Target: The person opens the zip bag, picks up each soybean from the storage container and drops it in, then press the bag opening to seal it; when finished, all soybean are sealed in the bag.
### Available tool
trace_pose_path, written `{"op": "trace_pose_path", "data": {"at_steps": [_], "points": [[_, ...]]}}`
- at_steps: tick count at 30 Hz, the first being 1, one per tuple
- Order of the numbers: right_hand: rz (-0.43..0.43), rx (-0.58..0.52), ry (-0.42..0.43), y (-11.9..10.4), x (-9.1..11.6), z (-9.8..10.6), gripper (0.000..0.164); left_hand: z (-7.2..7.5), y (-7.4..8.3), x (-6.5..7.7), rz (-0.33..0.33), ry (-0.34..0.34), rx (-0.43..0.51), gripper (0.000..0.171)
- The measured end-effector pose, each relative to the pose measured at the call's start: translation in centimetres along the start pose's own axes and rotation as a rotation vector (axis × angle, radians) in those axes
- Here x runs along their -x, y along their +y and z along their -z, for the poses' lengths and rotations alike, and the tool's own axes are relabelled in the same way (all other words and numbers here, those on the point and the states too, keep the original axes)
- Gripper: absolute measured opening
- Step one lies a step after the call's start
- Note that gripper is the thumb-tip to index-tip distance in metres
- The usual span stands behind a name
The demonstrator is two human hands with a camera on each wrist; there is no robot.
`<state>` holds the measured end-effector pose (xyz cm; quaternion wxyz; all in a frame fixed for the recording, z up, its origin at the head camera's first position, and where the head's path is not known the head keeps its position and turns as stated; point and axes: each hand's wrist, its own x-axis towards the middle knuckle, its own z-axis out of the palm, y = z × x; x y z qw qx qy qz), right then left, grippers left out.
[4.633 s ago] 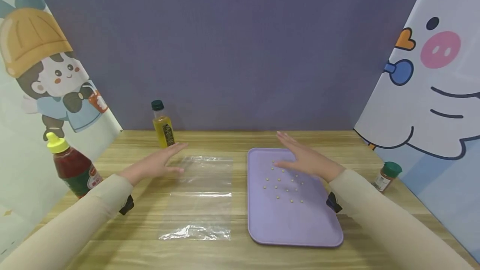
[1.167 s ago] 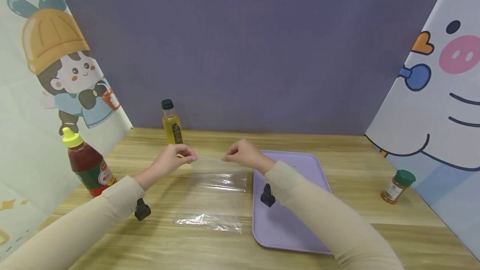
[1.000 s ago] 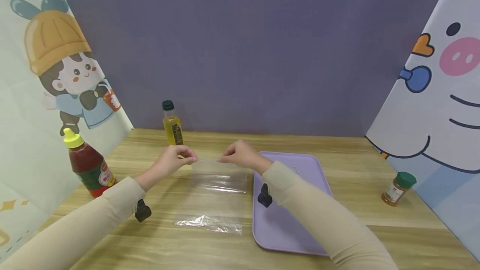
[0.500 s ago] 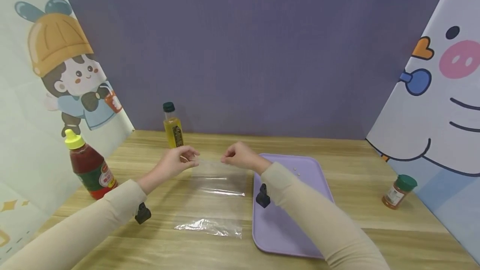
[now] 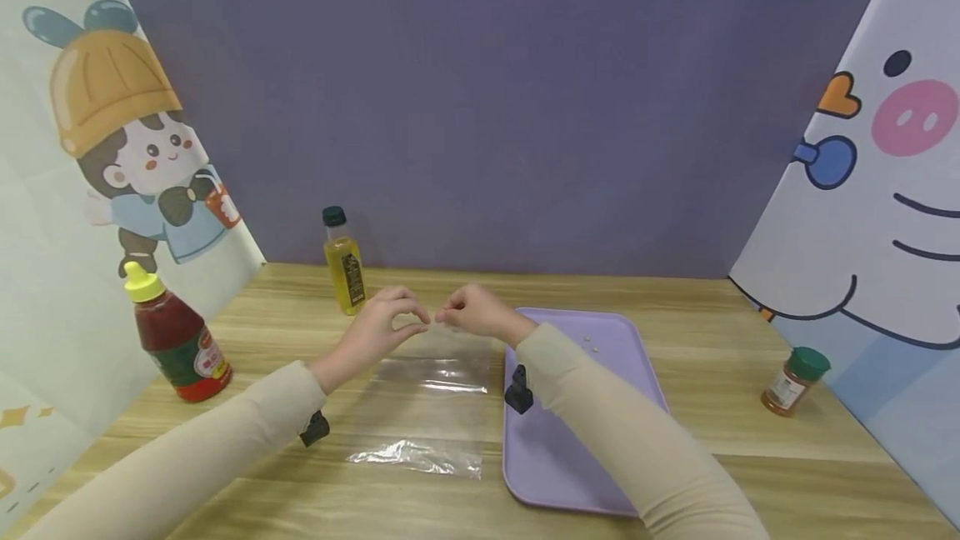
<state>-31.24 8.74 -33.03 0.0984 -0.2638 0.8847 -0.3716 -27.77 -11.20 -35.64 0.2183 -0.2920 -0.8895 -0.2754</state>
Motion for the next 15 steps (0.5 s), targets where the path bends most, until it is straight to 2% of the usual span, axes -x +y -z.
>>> {"op": "trace_pose_path", "data": {"at_steps": [5, 9, 15], "points": [[0.001, -0.036, -0.013, 0.5, -0.4, -0.2, 0.024, -0.6, 0.6, -0.3, 0.007, 0.013, 0.008, 0.011], [0.037, -0.023, -0.034, 0.6, -0.3, 0.0, 0.019, -0.8, 0.8, -0.3, -0.031, 0.038, 0.011, 0.01], [0.038, 0.035, -0.053, 0.6, -0.4, 0.1, 0.018, -1.3, 0.7, -0.1, -0.08, 0.034, -0.01, 0.008]]}}
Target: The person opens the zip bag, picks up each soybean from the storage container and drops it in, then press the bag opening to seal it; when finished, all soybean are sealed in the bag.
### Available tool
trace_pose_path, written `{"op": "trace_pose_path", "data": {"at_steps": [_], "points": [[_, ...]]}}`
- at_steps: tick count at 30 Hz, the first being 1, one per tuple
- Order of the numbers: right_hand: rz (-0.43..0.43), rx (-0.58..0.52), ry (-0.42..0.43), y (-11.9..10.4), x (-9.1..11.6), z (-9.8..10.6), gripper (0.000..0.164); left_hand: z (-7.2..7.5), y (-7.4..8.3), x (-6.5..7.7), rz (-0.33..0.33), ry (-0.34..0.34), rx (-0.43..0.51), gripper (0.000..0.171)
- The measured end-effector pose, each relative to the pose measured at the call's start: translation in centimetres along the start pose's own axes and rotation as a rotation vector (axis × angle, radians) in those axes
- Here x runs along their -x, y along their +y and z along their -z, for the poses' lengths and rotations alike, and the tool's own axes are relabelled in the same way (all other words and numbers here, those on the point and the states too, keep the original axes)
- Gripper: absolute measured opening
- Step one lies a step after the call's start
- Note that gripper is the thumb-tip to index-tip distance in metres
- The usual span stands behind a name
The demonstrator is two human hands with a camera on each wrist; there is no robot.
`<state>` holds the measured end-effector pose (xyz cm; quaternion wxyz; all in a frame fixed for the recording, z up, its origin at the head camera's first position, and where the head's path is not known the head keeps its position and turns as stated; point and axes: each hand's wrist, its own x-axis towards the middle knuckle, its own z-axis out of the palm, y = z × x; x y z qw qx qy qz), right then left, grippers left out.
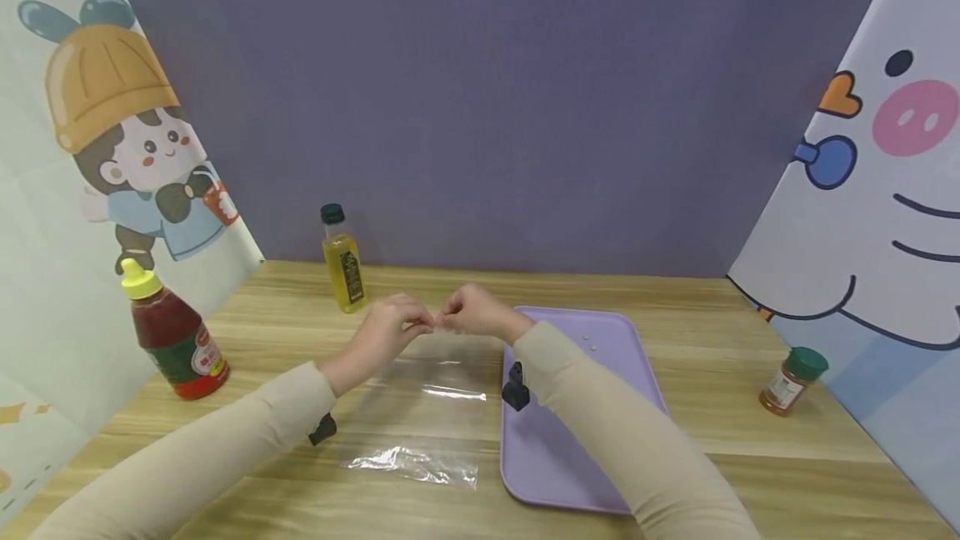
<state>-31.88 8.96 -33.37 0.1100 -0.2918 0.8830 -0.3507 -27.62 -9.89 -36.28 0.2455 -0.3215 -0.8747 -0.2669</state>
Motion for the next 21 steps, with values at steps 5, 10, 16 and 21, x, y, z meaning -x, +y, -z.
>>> {"op": "trace_pose_path", "data": {"at_steps": [5, 10, 16, 21], "points": [[-0.001, 0.047, 0.015, -0.2, -0.2, -0.2, 0.017, -0.1, 0.1, 0.3, -0.036, 0.0, 0.023, 0.006], [-0.022, 0.044, 0.046, -0.3, -0.3, -0.4, 0.014, -0.3, 0.4, 0.5, -0.061, -0.002, 0.022, 0.006], [-0.089, 0.0, 0.104, -0.3, -0.5, -0.1, 0.013, -0.4, 1.6, 0.9, -0.152, -0.049, -0.053, 0.008], [-0.089, 0.018, 0.119, -0.3, -0.8, 0.2, 0.013, -0.3, 2.9, 1.6, -0.192, -0.081, -0.089, 0.008]]}}
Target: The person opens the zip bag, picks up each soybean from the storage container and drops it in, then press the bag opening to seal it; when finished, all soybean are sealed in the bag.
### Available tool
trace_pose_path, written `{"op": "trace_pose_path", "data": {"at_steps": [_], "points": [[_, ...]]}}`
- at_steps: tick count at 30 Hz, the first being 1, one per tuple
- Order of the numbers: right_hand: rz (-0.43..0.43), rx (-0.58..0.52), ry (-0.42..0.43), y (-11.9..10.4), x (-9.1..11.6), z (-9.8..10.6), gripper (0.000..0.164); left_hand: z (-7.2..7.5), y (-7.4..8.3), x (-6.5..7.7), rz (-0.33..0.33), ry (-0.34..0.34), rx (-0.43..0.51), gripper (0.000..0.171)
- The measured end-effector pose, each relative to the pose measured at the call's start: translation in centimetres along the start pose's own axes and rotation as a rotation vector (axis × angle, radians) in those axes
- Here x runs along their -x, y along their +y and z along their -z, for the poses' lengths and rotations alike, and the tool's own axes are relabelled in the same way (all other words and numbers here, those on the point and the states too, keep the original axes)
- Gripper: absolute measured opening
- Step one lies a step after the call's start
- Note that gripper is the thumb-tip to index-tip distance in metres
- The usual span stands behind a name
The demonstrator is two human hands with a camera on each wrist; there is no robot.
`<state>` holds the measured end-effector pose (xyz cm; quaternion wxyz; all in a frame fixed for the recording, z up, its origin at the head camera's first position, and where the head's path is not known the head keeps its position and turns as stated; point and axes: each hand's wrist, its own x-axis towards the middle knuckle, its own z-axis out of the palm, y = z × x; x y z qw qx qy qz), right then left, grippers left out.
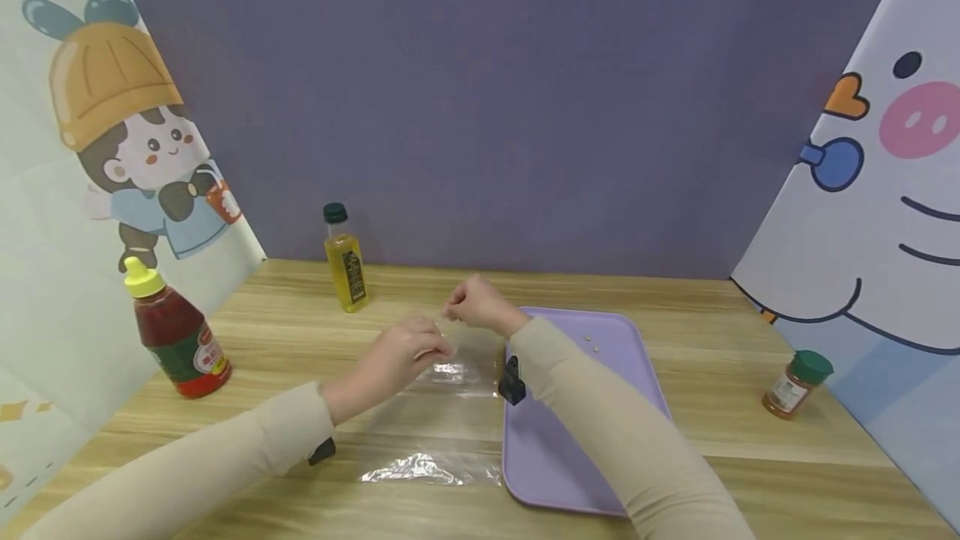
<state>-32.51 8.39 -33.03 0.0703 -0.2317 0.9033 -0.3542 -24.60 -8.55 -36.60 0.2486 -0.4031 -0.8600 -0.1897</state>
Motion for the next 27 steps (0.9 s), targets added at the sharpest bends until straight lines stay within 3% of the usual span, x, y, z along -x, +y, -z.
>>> {"op": "trace_pose_path", "data": {"at_steps": [14, 20, 27], "points": [[-0.004, 0.053, 0.027, 0.1, -1.0, 0.2, 0.012, 0.5, 3.0, 1.3, -0.02, -0.014, 0.033, 0.008], [0.022, 0.111, 0.037, 0.0, -1.1, 0.4, 0.011, 0.4, 3.9, 1.7, -0.063, 0.01, 0.013, 0.007], [0.052, 0.188, 0.063, 0.1, -1.2, 0.4, 0.01, 0.4, 4.3, 1.9, -0.036, -0.022, 0.025, 0.006]]}}
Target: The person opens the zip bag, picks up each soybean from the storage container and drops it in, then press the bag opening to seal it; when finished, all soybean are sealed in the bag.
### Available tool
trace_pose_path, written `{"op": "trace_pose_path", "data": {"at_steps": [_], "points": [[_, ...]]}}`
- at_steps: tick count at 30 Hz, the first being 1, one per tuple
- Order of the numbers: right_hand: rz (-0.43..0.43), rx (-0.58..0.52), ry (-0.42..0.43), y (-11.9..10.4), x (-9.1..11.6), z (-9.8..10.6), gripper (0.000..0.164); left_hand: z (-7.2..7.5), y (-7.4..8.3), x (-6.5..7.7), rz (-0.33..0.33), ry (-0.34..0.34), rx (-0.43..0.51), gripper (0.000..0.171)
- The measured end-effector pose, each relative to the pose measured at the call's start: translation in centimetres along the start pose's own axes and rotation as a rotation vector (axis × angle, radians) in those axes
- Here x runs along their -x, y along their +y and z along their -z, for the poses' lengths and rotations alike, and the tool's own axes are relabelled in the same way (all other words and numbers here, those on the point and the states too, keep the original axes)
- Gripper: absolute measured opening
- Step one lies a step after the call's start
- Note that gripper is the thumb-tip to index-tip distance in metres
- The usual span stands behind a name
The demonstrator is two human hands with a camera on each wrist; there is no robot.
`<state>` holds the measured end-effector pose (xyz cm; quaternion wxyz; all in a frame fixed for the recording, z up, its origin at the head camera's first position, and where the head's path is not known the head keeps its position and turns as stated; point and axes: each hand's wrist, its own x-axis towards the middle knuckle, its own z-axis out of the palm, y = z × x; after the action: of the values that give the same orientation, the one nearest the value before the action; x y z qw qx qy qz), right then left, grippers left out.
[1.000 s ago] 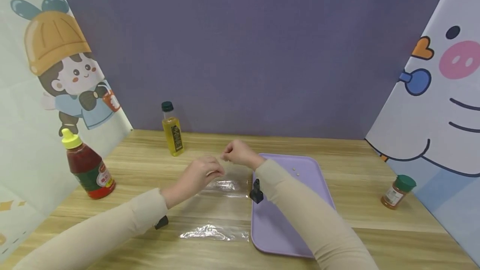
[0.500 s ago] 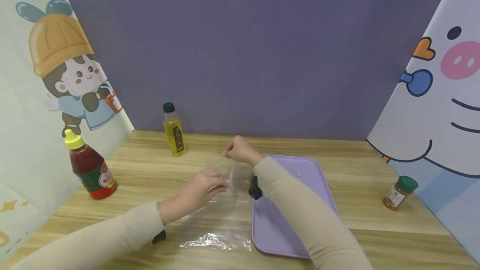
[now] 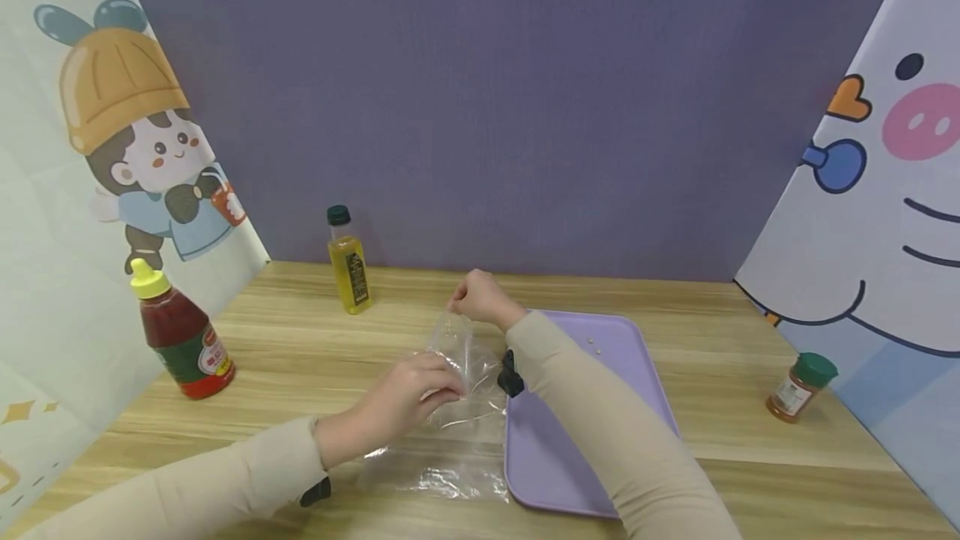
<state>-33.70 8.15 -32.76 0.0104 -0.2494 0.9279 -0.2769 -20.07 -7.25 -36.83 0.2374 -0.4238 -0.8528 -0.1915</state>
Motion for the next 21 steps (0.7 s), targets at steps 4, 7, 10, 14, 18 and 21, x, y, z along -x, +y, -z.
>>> {"op": "trace_pose_path", "data": {"at_steps": [4, 7, 10, 14, 18, 21], "points": [[0.023, 0.003, 0.016, -0.1, 0.3, 0.3, 0.009, 0.0, -0.5, -0.3, -0.028, 0.04, 0.003, 0.008], [0.043, -0.003, 0.011, -0.2, 0.8, 0.7, 0.009, 0.0, -1.0, -0.6, -0.053, 0.084, -0.02, 0.01], [0.04, -0.039, -0.029, -0.1, 1.4, 1.0, 0.009, 0.0, -1.6, -0.8, -0.051, 0.108, -0.039, 0.012], [0.042, -0.038, -0.095, 0.0, 2.3, 1.5, 0.015, -0.1, -2.1, -0.9, -0.033, 0.127, -0.051, 0.012], [0.036, 0.022, -0.146, 0.2, 3.4, 2.1, 0.019, -0.1, -2.5, -0.7, -0.006, 0.115, -0.049, 0.013], [-0.012, 0.05, -0.196, 0.4, 4.3, 2.4, 0.016, -0.1, -2.8, -0.6, 0.016, 0.102, -0.044, 0.014]]}}
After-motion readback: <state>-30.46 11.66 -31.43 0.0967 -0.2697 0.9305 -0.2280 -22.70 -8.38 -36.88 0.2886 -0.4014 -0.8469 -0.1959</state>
